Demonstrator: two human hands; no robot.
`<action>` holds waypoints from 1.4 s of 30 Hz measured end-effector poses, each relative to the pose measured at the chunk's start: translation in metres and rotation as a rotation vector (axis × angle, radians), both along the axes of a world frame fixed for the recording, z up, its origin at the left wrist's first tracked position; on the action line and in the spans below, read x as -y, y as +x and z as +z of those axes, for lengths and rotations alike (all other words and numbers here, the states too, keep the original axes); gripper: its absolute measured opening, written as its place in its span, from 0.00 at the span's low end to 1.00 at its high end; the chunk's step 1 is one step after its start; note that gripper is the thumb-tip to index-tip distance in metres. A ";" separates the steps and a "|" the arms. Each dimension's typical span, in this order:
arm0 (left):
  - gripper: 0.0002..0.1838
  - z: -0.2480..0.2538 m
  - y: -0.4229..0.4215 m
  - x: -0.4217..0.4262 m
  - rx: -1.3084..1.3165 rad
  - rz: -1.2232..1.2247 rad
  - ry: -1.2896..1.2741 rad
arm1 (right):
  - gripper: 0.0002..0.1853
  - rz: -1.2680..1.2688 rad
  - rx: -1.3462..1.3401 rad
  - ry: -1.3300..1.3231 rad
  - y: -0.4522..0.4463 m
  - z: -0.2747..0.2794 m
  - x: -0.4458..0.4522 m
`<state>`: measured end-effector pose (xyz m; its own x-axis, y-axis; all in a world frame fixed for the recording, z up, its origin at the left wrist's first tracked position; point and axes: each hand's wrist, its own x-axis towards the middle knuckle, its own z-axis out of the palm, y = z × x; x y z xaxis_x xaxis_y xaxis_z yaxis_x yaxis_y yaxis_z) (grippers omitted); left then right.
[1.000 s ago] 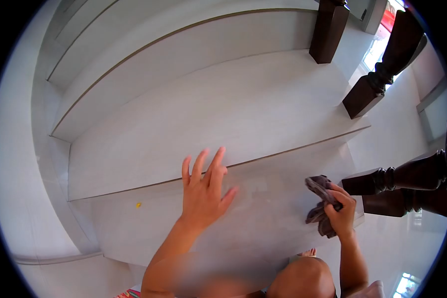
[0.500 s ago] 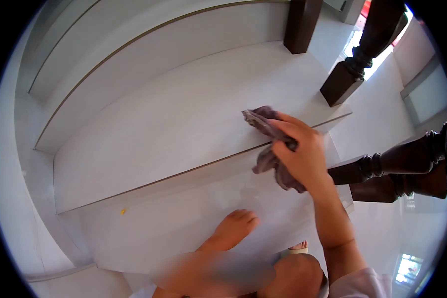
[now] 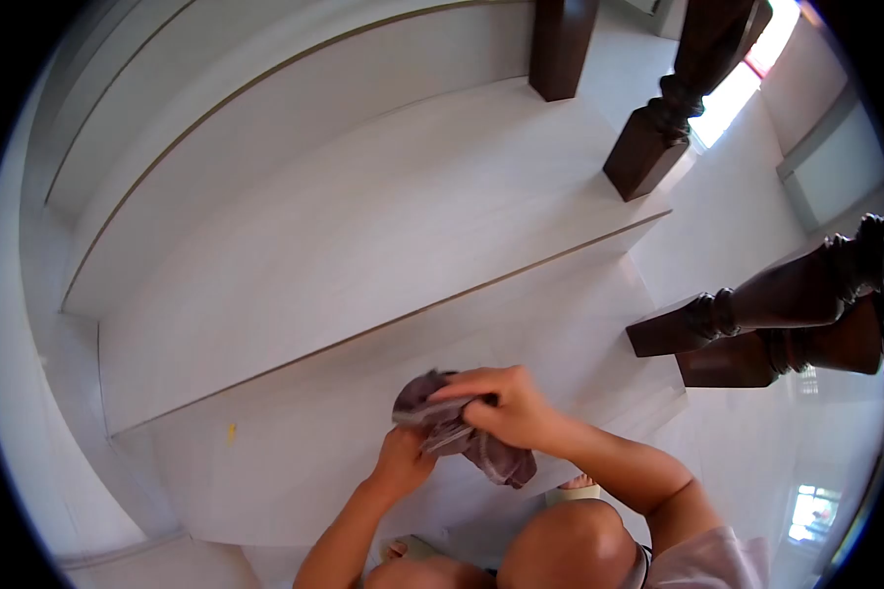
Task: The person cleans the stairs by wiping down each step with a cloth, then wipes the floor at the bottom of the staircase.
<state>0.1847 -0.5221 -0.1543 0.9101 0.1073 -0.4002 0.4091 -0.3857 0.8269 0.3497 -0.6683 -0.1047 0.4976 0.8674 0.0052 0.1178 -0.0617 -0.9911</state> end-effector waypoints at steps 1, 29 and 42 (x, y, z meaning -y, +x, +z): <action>0.22 -0.004 -0.007 0.004 -0.021 0.179 -0.254 | 0.14 -0.060 -0.239 0.081 -0.002 -0.002 0.004; 0.20 -0.027 0.036 0.003 0.482 -0.165 0.396 | 0.23 -1.594 -0.060 0.906 0.196 0.073 0.045; 0.19 -0.044 0.028 0.001 0.679 -0.344 0.804 | 0.16 -0.689 -0.114 -0.202 0.394 0.097 0.035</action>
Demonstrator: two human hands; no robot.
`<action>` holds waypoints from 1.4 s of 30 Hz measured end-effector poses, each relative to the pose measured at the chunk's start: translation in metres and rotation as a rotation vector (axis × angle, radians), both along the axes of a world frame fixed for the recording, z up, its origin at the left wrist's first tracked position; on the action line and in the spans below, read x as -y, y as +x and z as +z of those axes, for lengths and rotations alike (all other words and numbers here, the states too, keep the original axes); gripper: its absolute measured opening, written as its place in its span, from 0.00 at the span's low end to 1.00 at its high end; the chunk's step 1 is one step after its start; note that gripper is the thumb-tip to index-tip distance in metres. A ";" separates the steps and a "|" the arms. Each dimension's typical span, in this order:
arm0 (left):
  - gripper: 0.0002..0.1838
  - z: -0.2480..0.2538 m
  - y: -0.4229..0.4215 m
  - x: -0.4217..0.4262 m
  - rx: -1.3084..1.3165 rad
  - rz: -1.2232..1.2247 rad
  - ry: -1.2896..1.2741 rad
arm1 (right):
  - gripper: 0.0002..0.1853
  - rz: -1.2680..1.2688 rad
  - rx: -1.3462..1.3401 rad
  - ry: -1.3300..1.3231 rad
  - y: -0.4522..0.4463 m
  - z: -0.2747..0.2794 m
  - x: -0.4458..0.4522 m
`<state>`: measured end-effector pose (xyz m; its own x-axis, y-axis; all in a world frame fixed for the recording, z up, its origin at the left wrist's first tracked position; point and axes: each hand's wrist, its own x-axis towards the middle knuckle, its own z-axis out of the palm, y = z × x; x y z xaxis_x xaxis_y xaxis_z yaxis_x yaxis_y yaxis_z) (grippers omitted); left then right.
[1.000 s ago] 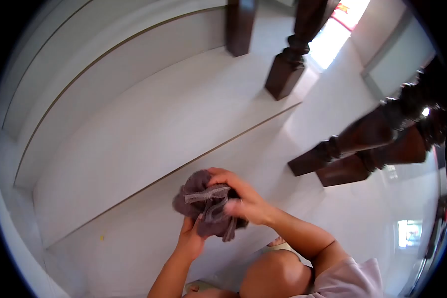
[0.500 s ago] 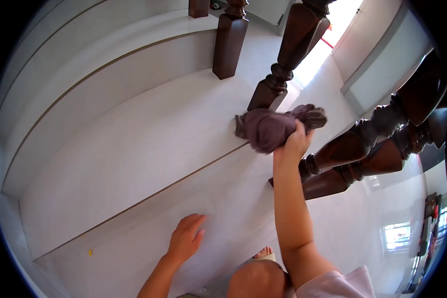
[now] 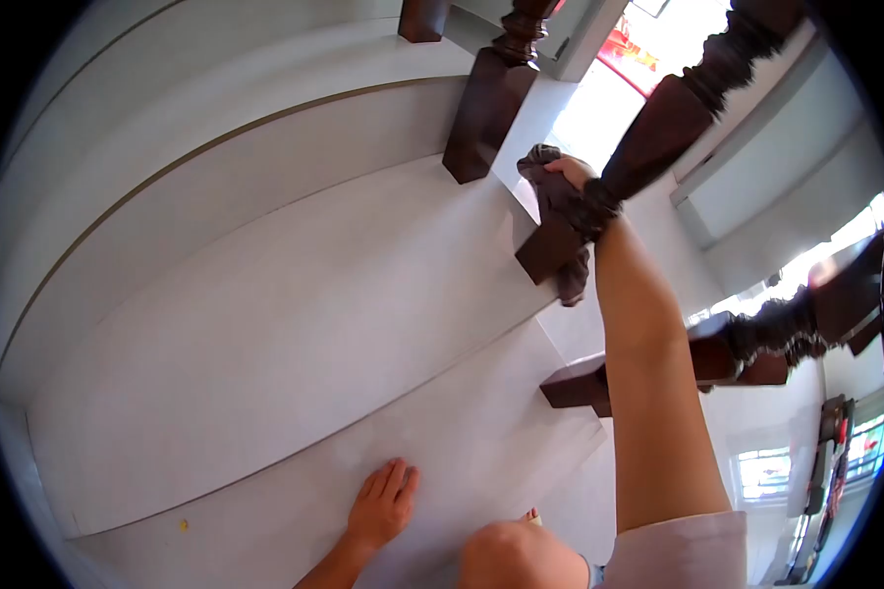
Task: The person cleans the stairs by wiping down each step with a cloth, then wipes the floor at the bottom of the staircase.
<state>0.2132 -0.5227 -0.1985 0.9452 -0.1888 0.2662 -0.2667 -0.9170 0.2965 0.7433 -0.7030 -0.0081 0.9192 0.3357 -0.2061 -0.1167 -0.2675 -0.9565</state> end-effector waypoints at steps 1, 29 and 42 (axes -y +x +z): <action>0.19 0.001 0.003 0.000 0.000 0.002 0.009 | 0.16 0.053 -0.027 -0.012 0.010 0.005 -0.008; 0.25 0.002 0.006 -0.005 -0.059 -0.025 -0.016 | 0.19 0.503 0.288 -0.866 0.072 -0.022 -0.048; 0.23 -0.006 0.002 -0.006 0.013 -0.009 -0.205 | 0.14 0.125 0.080 -1.014 -0.026 -0.029 0.067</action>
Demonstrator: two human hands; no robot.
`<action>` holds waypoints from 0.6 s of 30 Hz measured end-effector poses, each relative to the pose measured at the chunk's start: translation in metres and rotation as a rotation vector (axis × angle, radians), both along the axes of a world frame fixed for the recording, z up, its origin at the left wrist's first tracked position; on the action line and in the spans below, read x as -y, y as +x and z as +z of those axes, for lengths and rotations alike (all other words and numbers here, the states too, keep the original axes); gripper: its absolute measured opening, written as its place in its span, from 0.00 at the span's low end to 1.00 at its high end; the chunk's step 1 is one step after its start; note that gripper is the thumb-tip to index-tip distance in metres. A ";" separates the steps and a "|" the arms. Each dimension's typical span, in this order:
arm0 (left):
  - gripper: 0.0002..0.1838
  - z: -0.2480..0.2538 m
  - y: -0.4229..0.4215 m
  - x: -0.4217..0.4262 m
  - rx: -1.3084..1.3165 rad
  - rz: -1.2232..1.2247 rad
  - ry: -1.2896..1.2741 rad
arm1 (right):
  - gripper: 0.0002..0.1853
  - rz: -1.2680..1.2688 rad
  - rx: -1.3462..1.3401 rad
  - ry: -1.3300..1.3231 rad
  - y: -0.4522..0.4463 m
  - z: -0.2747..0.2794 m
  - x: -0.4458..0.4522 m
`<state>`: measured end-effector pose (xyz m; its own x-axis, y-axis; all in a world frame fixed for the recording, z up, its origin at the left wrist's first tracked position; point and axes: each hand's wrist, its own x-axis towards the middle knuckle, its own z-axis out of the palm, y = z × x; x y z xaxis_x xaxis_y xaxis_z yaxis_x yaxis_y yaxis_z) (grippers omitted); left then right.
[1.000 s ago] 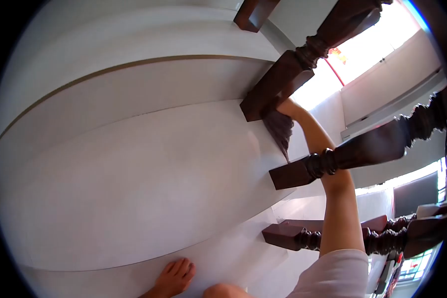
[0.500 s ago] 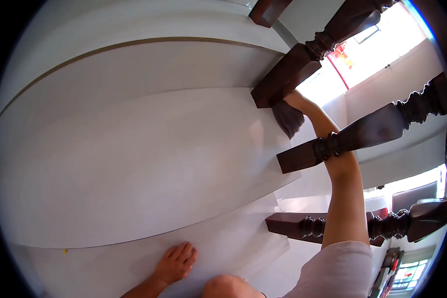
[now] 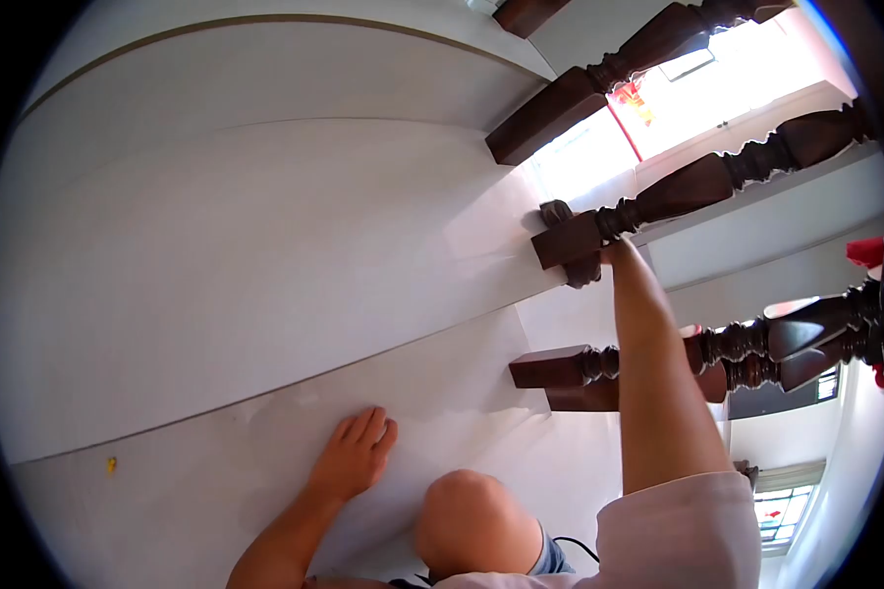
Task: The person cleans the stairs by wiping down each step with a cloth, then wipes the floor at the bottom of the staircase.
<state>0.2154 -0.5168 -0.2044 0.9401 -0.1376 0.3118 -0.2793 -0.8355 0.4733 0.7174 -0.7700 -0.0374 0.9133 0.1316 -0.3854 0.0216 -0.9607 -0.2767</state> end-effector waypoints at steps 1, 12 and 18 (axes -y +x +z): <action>0.22 -0.001 -0.002 -0.004 0.016 -0.003 -0.016 | 0.13 -0.091 -0.002 0.058 -0.013 -0.001 0.005; 0.20 -0.007 -0.007 0.002 0.050 0.009 0.040 | 0.17 -0.323 0.716 0.563 -0.191 -0.049 -0.039; 0.21 -0.014 -0.010 0.005 0.155 0.042 0.017 | 0.15 -0.278 0.164 0.455 -0.232 -0.045 0.009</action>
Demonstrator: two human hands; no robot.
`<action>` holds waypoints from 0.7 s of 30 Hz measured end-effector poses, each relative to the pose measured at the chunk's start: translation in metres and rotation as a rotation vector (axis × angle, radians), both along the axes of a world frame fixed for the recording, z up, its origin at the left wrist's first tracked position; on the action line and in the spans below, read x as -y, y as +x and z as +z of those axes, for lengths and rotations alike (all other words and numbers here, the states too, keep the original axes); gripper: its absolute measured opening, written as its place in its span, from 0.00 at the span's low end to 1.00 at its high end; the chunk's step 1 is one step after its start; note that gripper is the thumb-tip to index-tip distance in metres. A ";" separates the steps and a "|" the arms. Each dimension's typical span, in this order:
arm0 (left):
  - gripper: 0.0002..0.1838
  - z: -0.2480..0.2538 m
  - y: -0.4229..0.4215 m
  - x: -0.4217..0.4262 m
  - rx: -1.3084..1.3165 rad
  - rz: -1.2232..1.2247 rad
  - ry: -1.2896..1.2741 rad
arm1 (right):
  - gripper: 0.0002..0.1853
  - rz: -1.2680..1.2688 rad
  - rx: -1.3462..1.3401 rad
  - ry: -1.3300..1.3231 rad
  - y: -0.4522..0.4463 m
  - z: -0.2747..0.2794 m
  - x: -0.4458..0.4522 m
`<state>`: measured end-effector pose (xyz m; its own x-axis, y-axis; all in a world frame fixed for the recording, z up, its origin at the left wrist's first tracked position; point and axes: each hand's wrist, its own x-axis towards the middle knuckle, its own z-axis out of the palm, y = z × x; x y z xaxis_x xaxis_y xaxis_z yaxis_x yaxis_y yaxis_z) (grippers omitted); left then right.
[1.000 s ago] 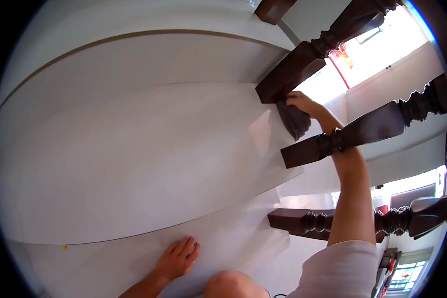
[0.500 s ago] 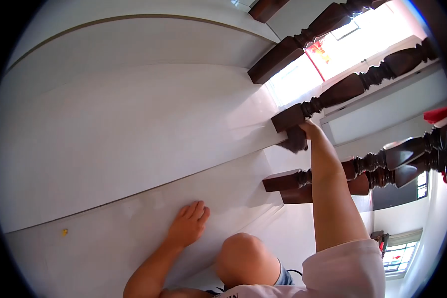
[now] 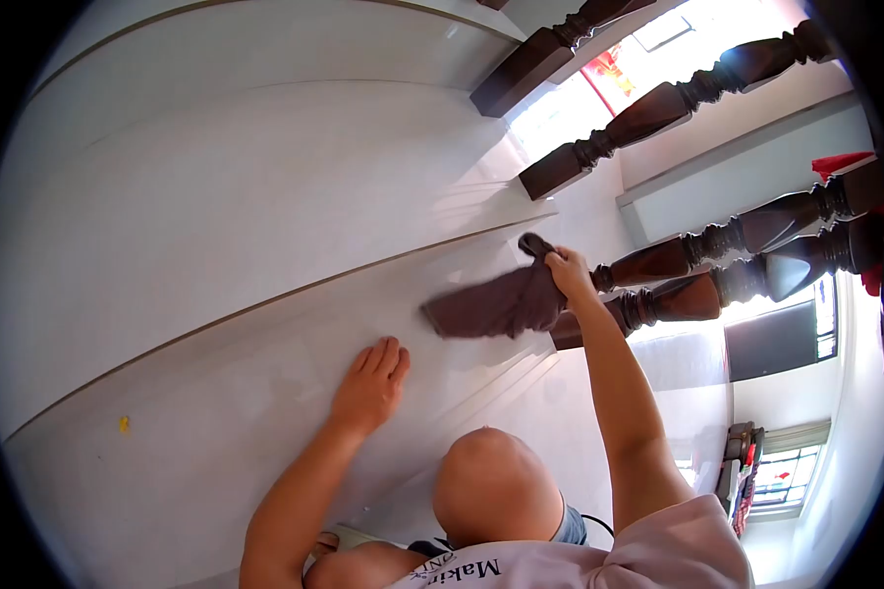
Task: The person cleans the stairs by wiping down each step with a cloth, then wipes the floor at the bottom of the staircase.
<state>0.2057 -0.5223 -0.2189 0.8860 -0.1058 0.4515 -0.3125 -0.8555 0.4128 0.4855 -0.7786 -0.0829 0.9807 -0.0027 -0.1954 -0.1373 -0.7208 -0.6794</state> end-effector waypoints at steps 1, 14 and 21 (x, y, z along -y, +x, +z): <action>0.21 0.003 0.001 -0.001 -0.010 -0.002 0.001 | 0.16 -0.002 0.025 0.030 0.001 -0.010 0.001; 0.18 0.014 0.007 0.002 -0.079 0.006 -0.003 | 0.38 0.102 0.351 -0.523 0.003 -0.147 -0.038; 0.03 0.010 -0.021 -0.009 0.128 -0.226 0.134 | 0.41 1.059 0.397 -0.162 -0.170 -0.096 -0.134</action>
